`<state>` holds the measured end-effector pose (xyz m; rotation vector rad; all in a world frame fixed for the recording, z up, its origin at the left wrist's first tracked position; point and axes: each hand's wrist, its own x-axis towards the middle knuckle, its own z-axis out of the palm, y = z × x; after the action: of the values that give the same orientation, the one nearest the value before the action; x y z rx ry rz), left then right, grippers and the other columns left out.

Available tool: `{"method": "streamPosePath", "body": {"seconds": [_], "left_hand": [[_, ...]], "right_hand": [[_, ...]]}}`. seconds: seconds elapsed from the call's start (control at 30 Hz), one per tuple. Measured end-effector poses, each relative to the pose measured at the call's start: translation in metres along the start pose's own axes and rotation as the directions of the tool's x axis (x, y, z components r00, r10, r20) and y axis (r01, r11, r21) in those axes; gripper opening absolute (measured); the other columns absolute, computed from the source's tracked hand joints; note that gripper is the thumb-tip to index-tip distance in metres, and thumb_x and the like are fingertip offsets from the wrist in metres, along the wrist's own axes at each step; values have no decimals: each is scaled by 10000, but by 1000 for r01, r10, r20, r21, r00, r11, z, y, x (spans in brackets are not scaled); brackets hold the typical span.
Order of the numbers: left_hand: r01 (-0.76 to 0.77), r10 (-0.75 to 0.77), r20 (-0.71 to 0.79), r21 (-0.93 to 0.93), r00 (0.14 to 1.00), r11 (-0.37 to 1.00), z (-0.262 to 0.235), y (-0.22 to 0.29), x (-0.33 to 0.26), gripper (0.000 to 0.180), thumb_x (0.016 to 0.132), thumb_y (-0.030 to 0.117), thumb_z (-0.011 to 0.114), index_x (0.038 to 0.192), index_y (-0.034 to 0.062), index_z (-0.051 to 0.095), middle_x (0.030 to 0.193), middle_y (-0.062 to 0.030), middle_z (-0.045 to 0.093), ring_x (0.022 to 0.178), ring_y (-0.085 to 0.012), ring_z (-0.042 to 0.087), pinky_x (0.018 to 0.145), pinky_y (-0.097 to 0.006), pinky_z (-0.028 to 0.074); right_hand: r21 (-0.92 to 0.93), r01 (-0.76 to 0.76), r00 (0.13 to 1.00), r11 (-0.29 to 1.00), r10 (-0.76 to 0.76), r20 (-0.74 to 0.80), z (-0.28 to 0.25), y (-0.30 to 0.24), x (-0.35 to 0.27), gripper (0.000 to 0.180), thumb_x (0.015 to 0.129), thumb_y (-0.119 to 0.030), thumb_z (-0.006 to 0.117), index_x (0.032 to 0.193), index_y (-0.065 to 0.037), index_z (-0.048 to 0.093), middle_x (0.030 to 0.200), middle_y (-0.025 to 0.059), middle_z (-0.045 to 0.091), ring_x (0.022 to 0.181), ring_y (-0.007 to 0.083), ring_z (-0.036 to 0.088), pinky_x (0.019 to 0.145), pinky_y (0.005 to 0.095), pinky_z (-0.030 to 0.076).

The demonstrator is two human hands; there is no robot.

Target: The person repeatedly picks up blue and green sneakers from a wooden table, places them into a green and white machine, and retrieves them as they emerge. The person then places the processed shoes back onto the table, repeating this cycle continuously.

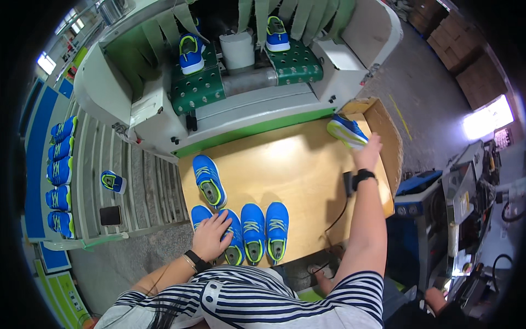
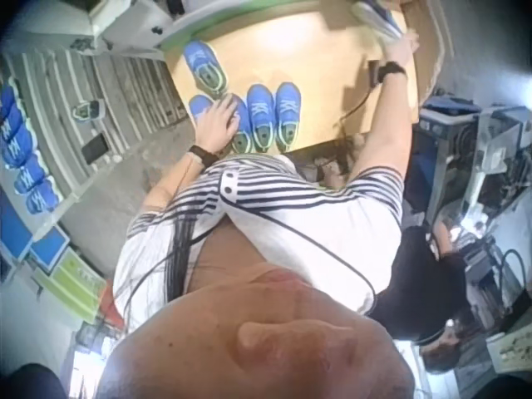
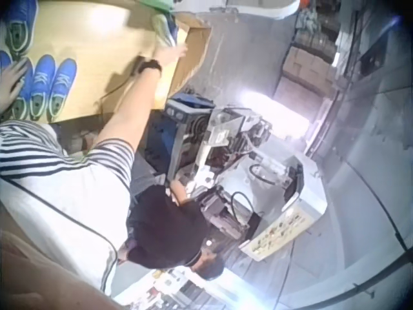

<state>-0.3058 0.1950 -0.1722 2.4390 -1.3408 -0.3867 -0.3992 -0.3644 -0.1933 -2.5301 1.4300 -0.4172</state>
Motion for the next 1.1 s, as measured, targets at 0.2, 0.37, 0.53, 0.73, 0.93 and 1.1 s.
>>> {"method": "streamPosePath", "body": {"seconds": [0.2, 0.37, 0.53, 0.73, 0.93, 1.1], "left_hand": [[23, -22, 30, -35, 999, 999, -9, -2, 0, 482, 908, 352, 661, 1294, 65, 647, 1464, -142, 556, 1286, -367, 539, 1044, -484, 430], [125, -12, 265, -413, 964, 902, -30, -22, 28, 463, 952, 355, 648, 1295, 44, 650, 1416, -160, 580, 1216, -363, 571, 1009, -455, 464], [132, -287, 60, -963, 956, 237, -66, -11, 82, 510, 1016, 263, 633, 1461, 53, 498, 1317, -100, 657, 1206, -220, 626, 993, -348, 509], [476, -61, 518, -822, 854, -312, -89, 9, 117, 313, 923, 159, 743, 1174, -15, 674, 1084, -96, 743, 941, -182, 731, 867, -310, 589], [-275, -348, -301, -954, 888, 122, -164, 6, 168, 751, 896, 239, 785, 1469, -64, 406, 1188, -118, 678, 1042, -201, 676, 961, -308, 528], [-131, -347, -769, -483, 537, 866, -173, -31, 261, 985, 834, 309, 815, 1549, -62, 247, 1509, -278, 354, 1382, -389, 413, 1155, -415, 351]], "right_hand": [[-273, -193, 920, 943, 270, 283, 21, -26, 25, 915, 679, -510, 869, 1368, 1, 550, 1432, 273, 523, 1323, 389, 523, 1063, 498, 451], [229, -234, 909, 945, 129, 396, 42, 19, -47, 672, 732, -507, 850, 1111, 27, 699, 1106, 237, 672, 1029, 346, 666, 902, 423, 515], [544, 328, 775, 773, -549, 313, -35, -94, -146, 565, 696, -273, 893, 1116, 23, 658, 1013, 155, 626, 1015, 323, 627, 912, 384, 494], [767, 72, 889, 637, -390, 241, -48, -147, -241, 813, 767, -176, 866, 1455, -54, 450, 1366, 198, 491, 1268, 373, 504, 1082, 437, 430], [597, 92, 733, 797, -460, 501, -31, -98, -357, 1047, 771, -177, 869, 1580, -56, 216, 1603, 310, 191, 1487, 477, 247, 1212, 492, 269], [588, 38, 795, 808, -381, 472, -25, -100, -369, 1062, 748, -62, 814, 1587, -36, 163, 1580, 275, 254, 1487, 426, 270, 1222, 463, 260]]}}
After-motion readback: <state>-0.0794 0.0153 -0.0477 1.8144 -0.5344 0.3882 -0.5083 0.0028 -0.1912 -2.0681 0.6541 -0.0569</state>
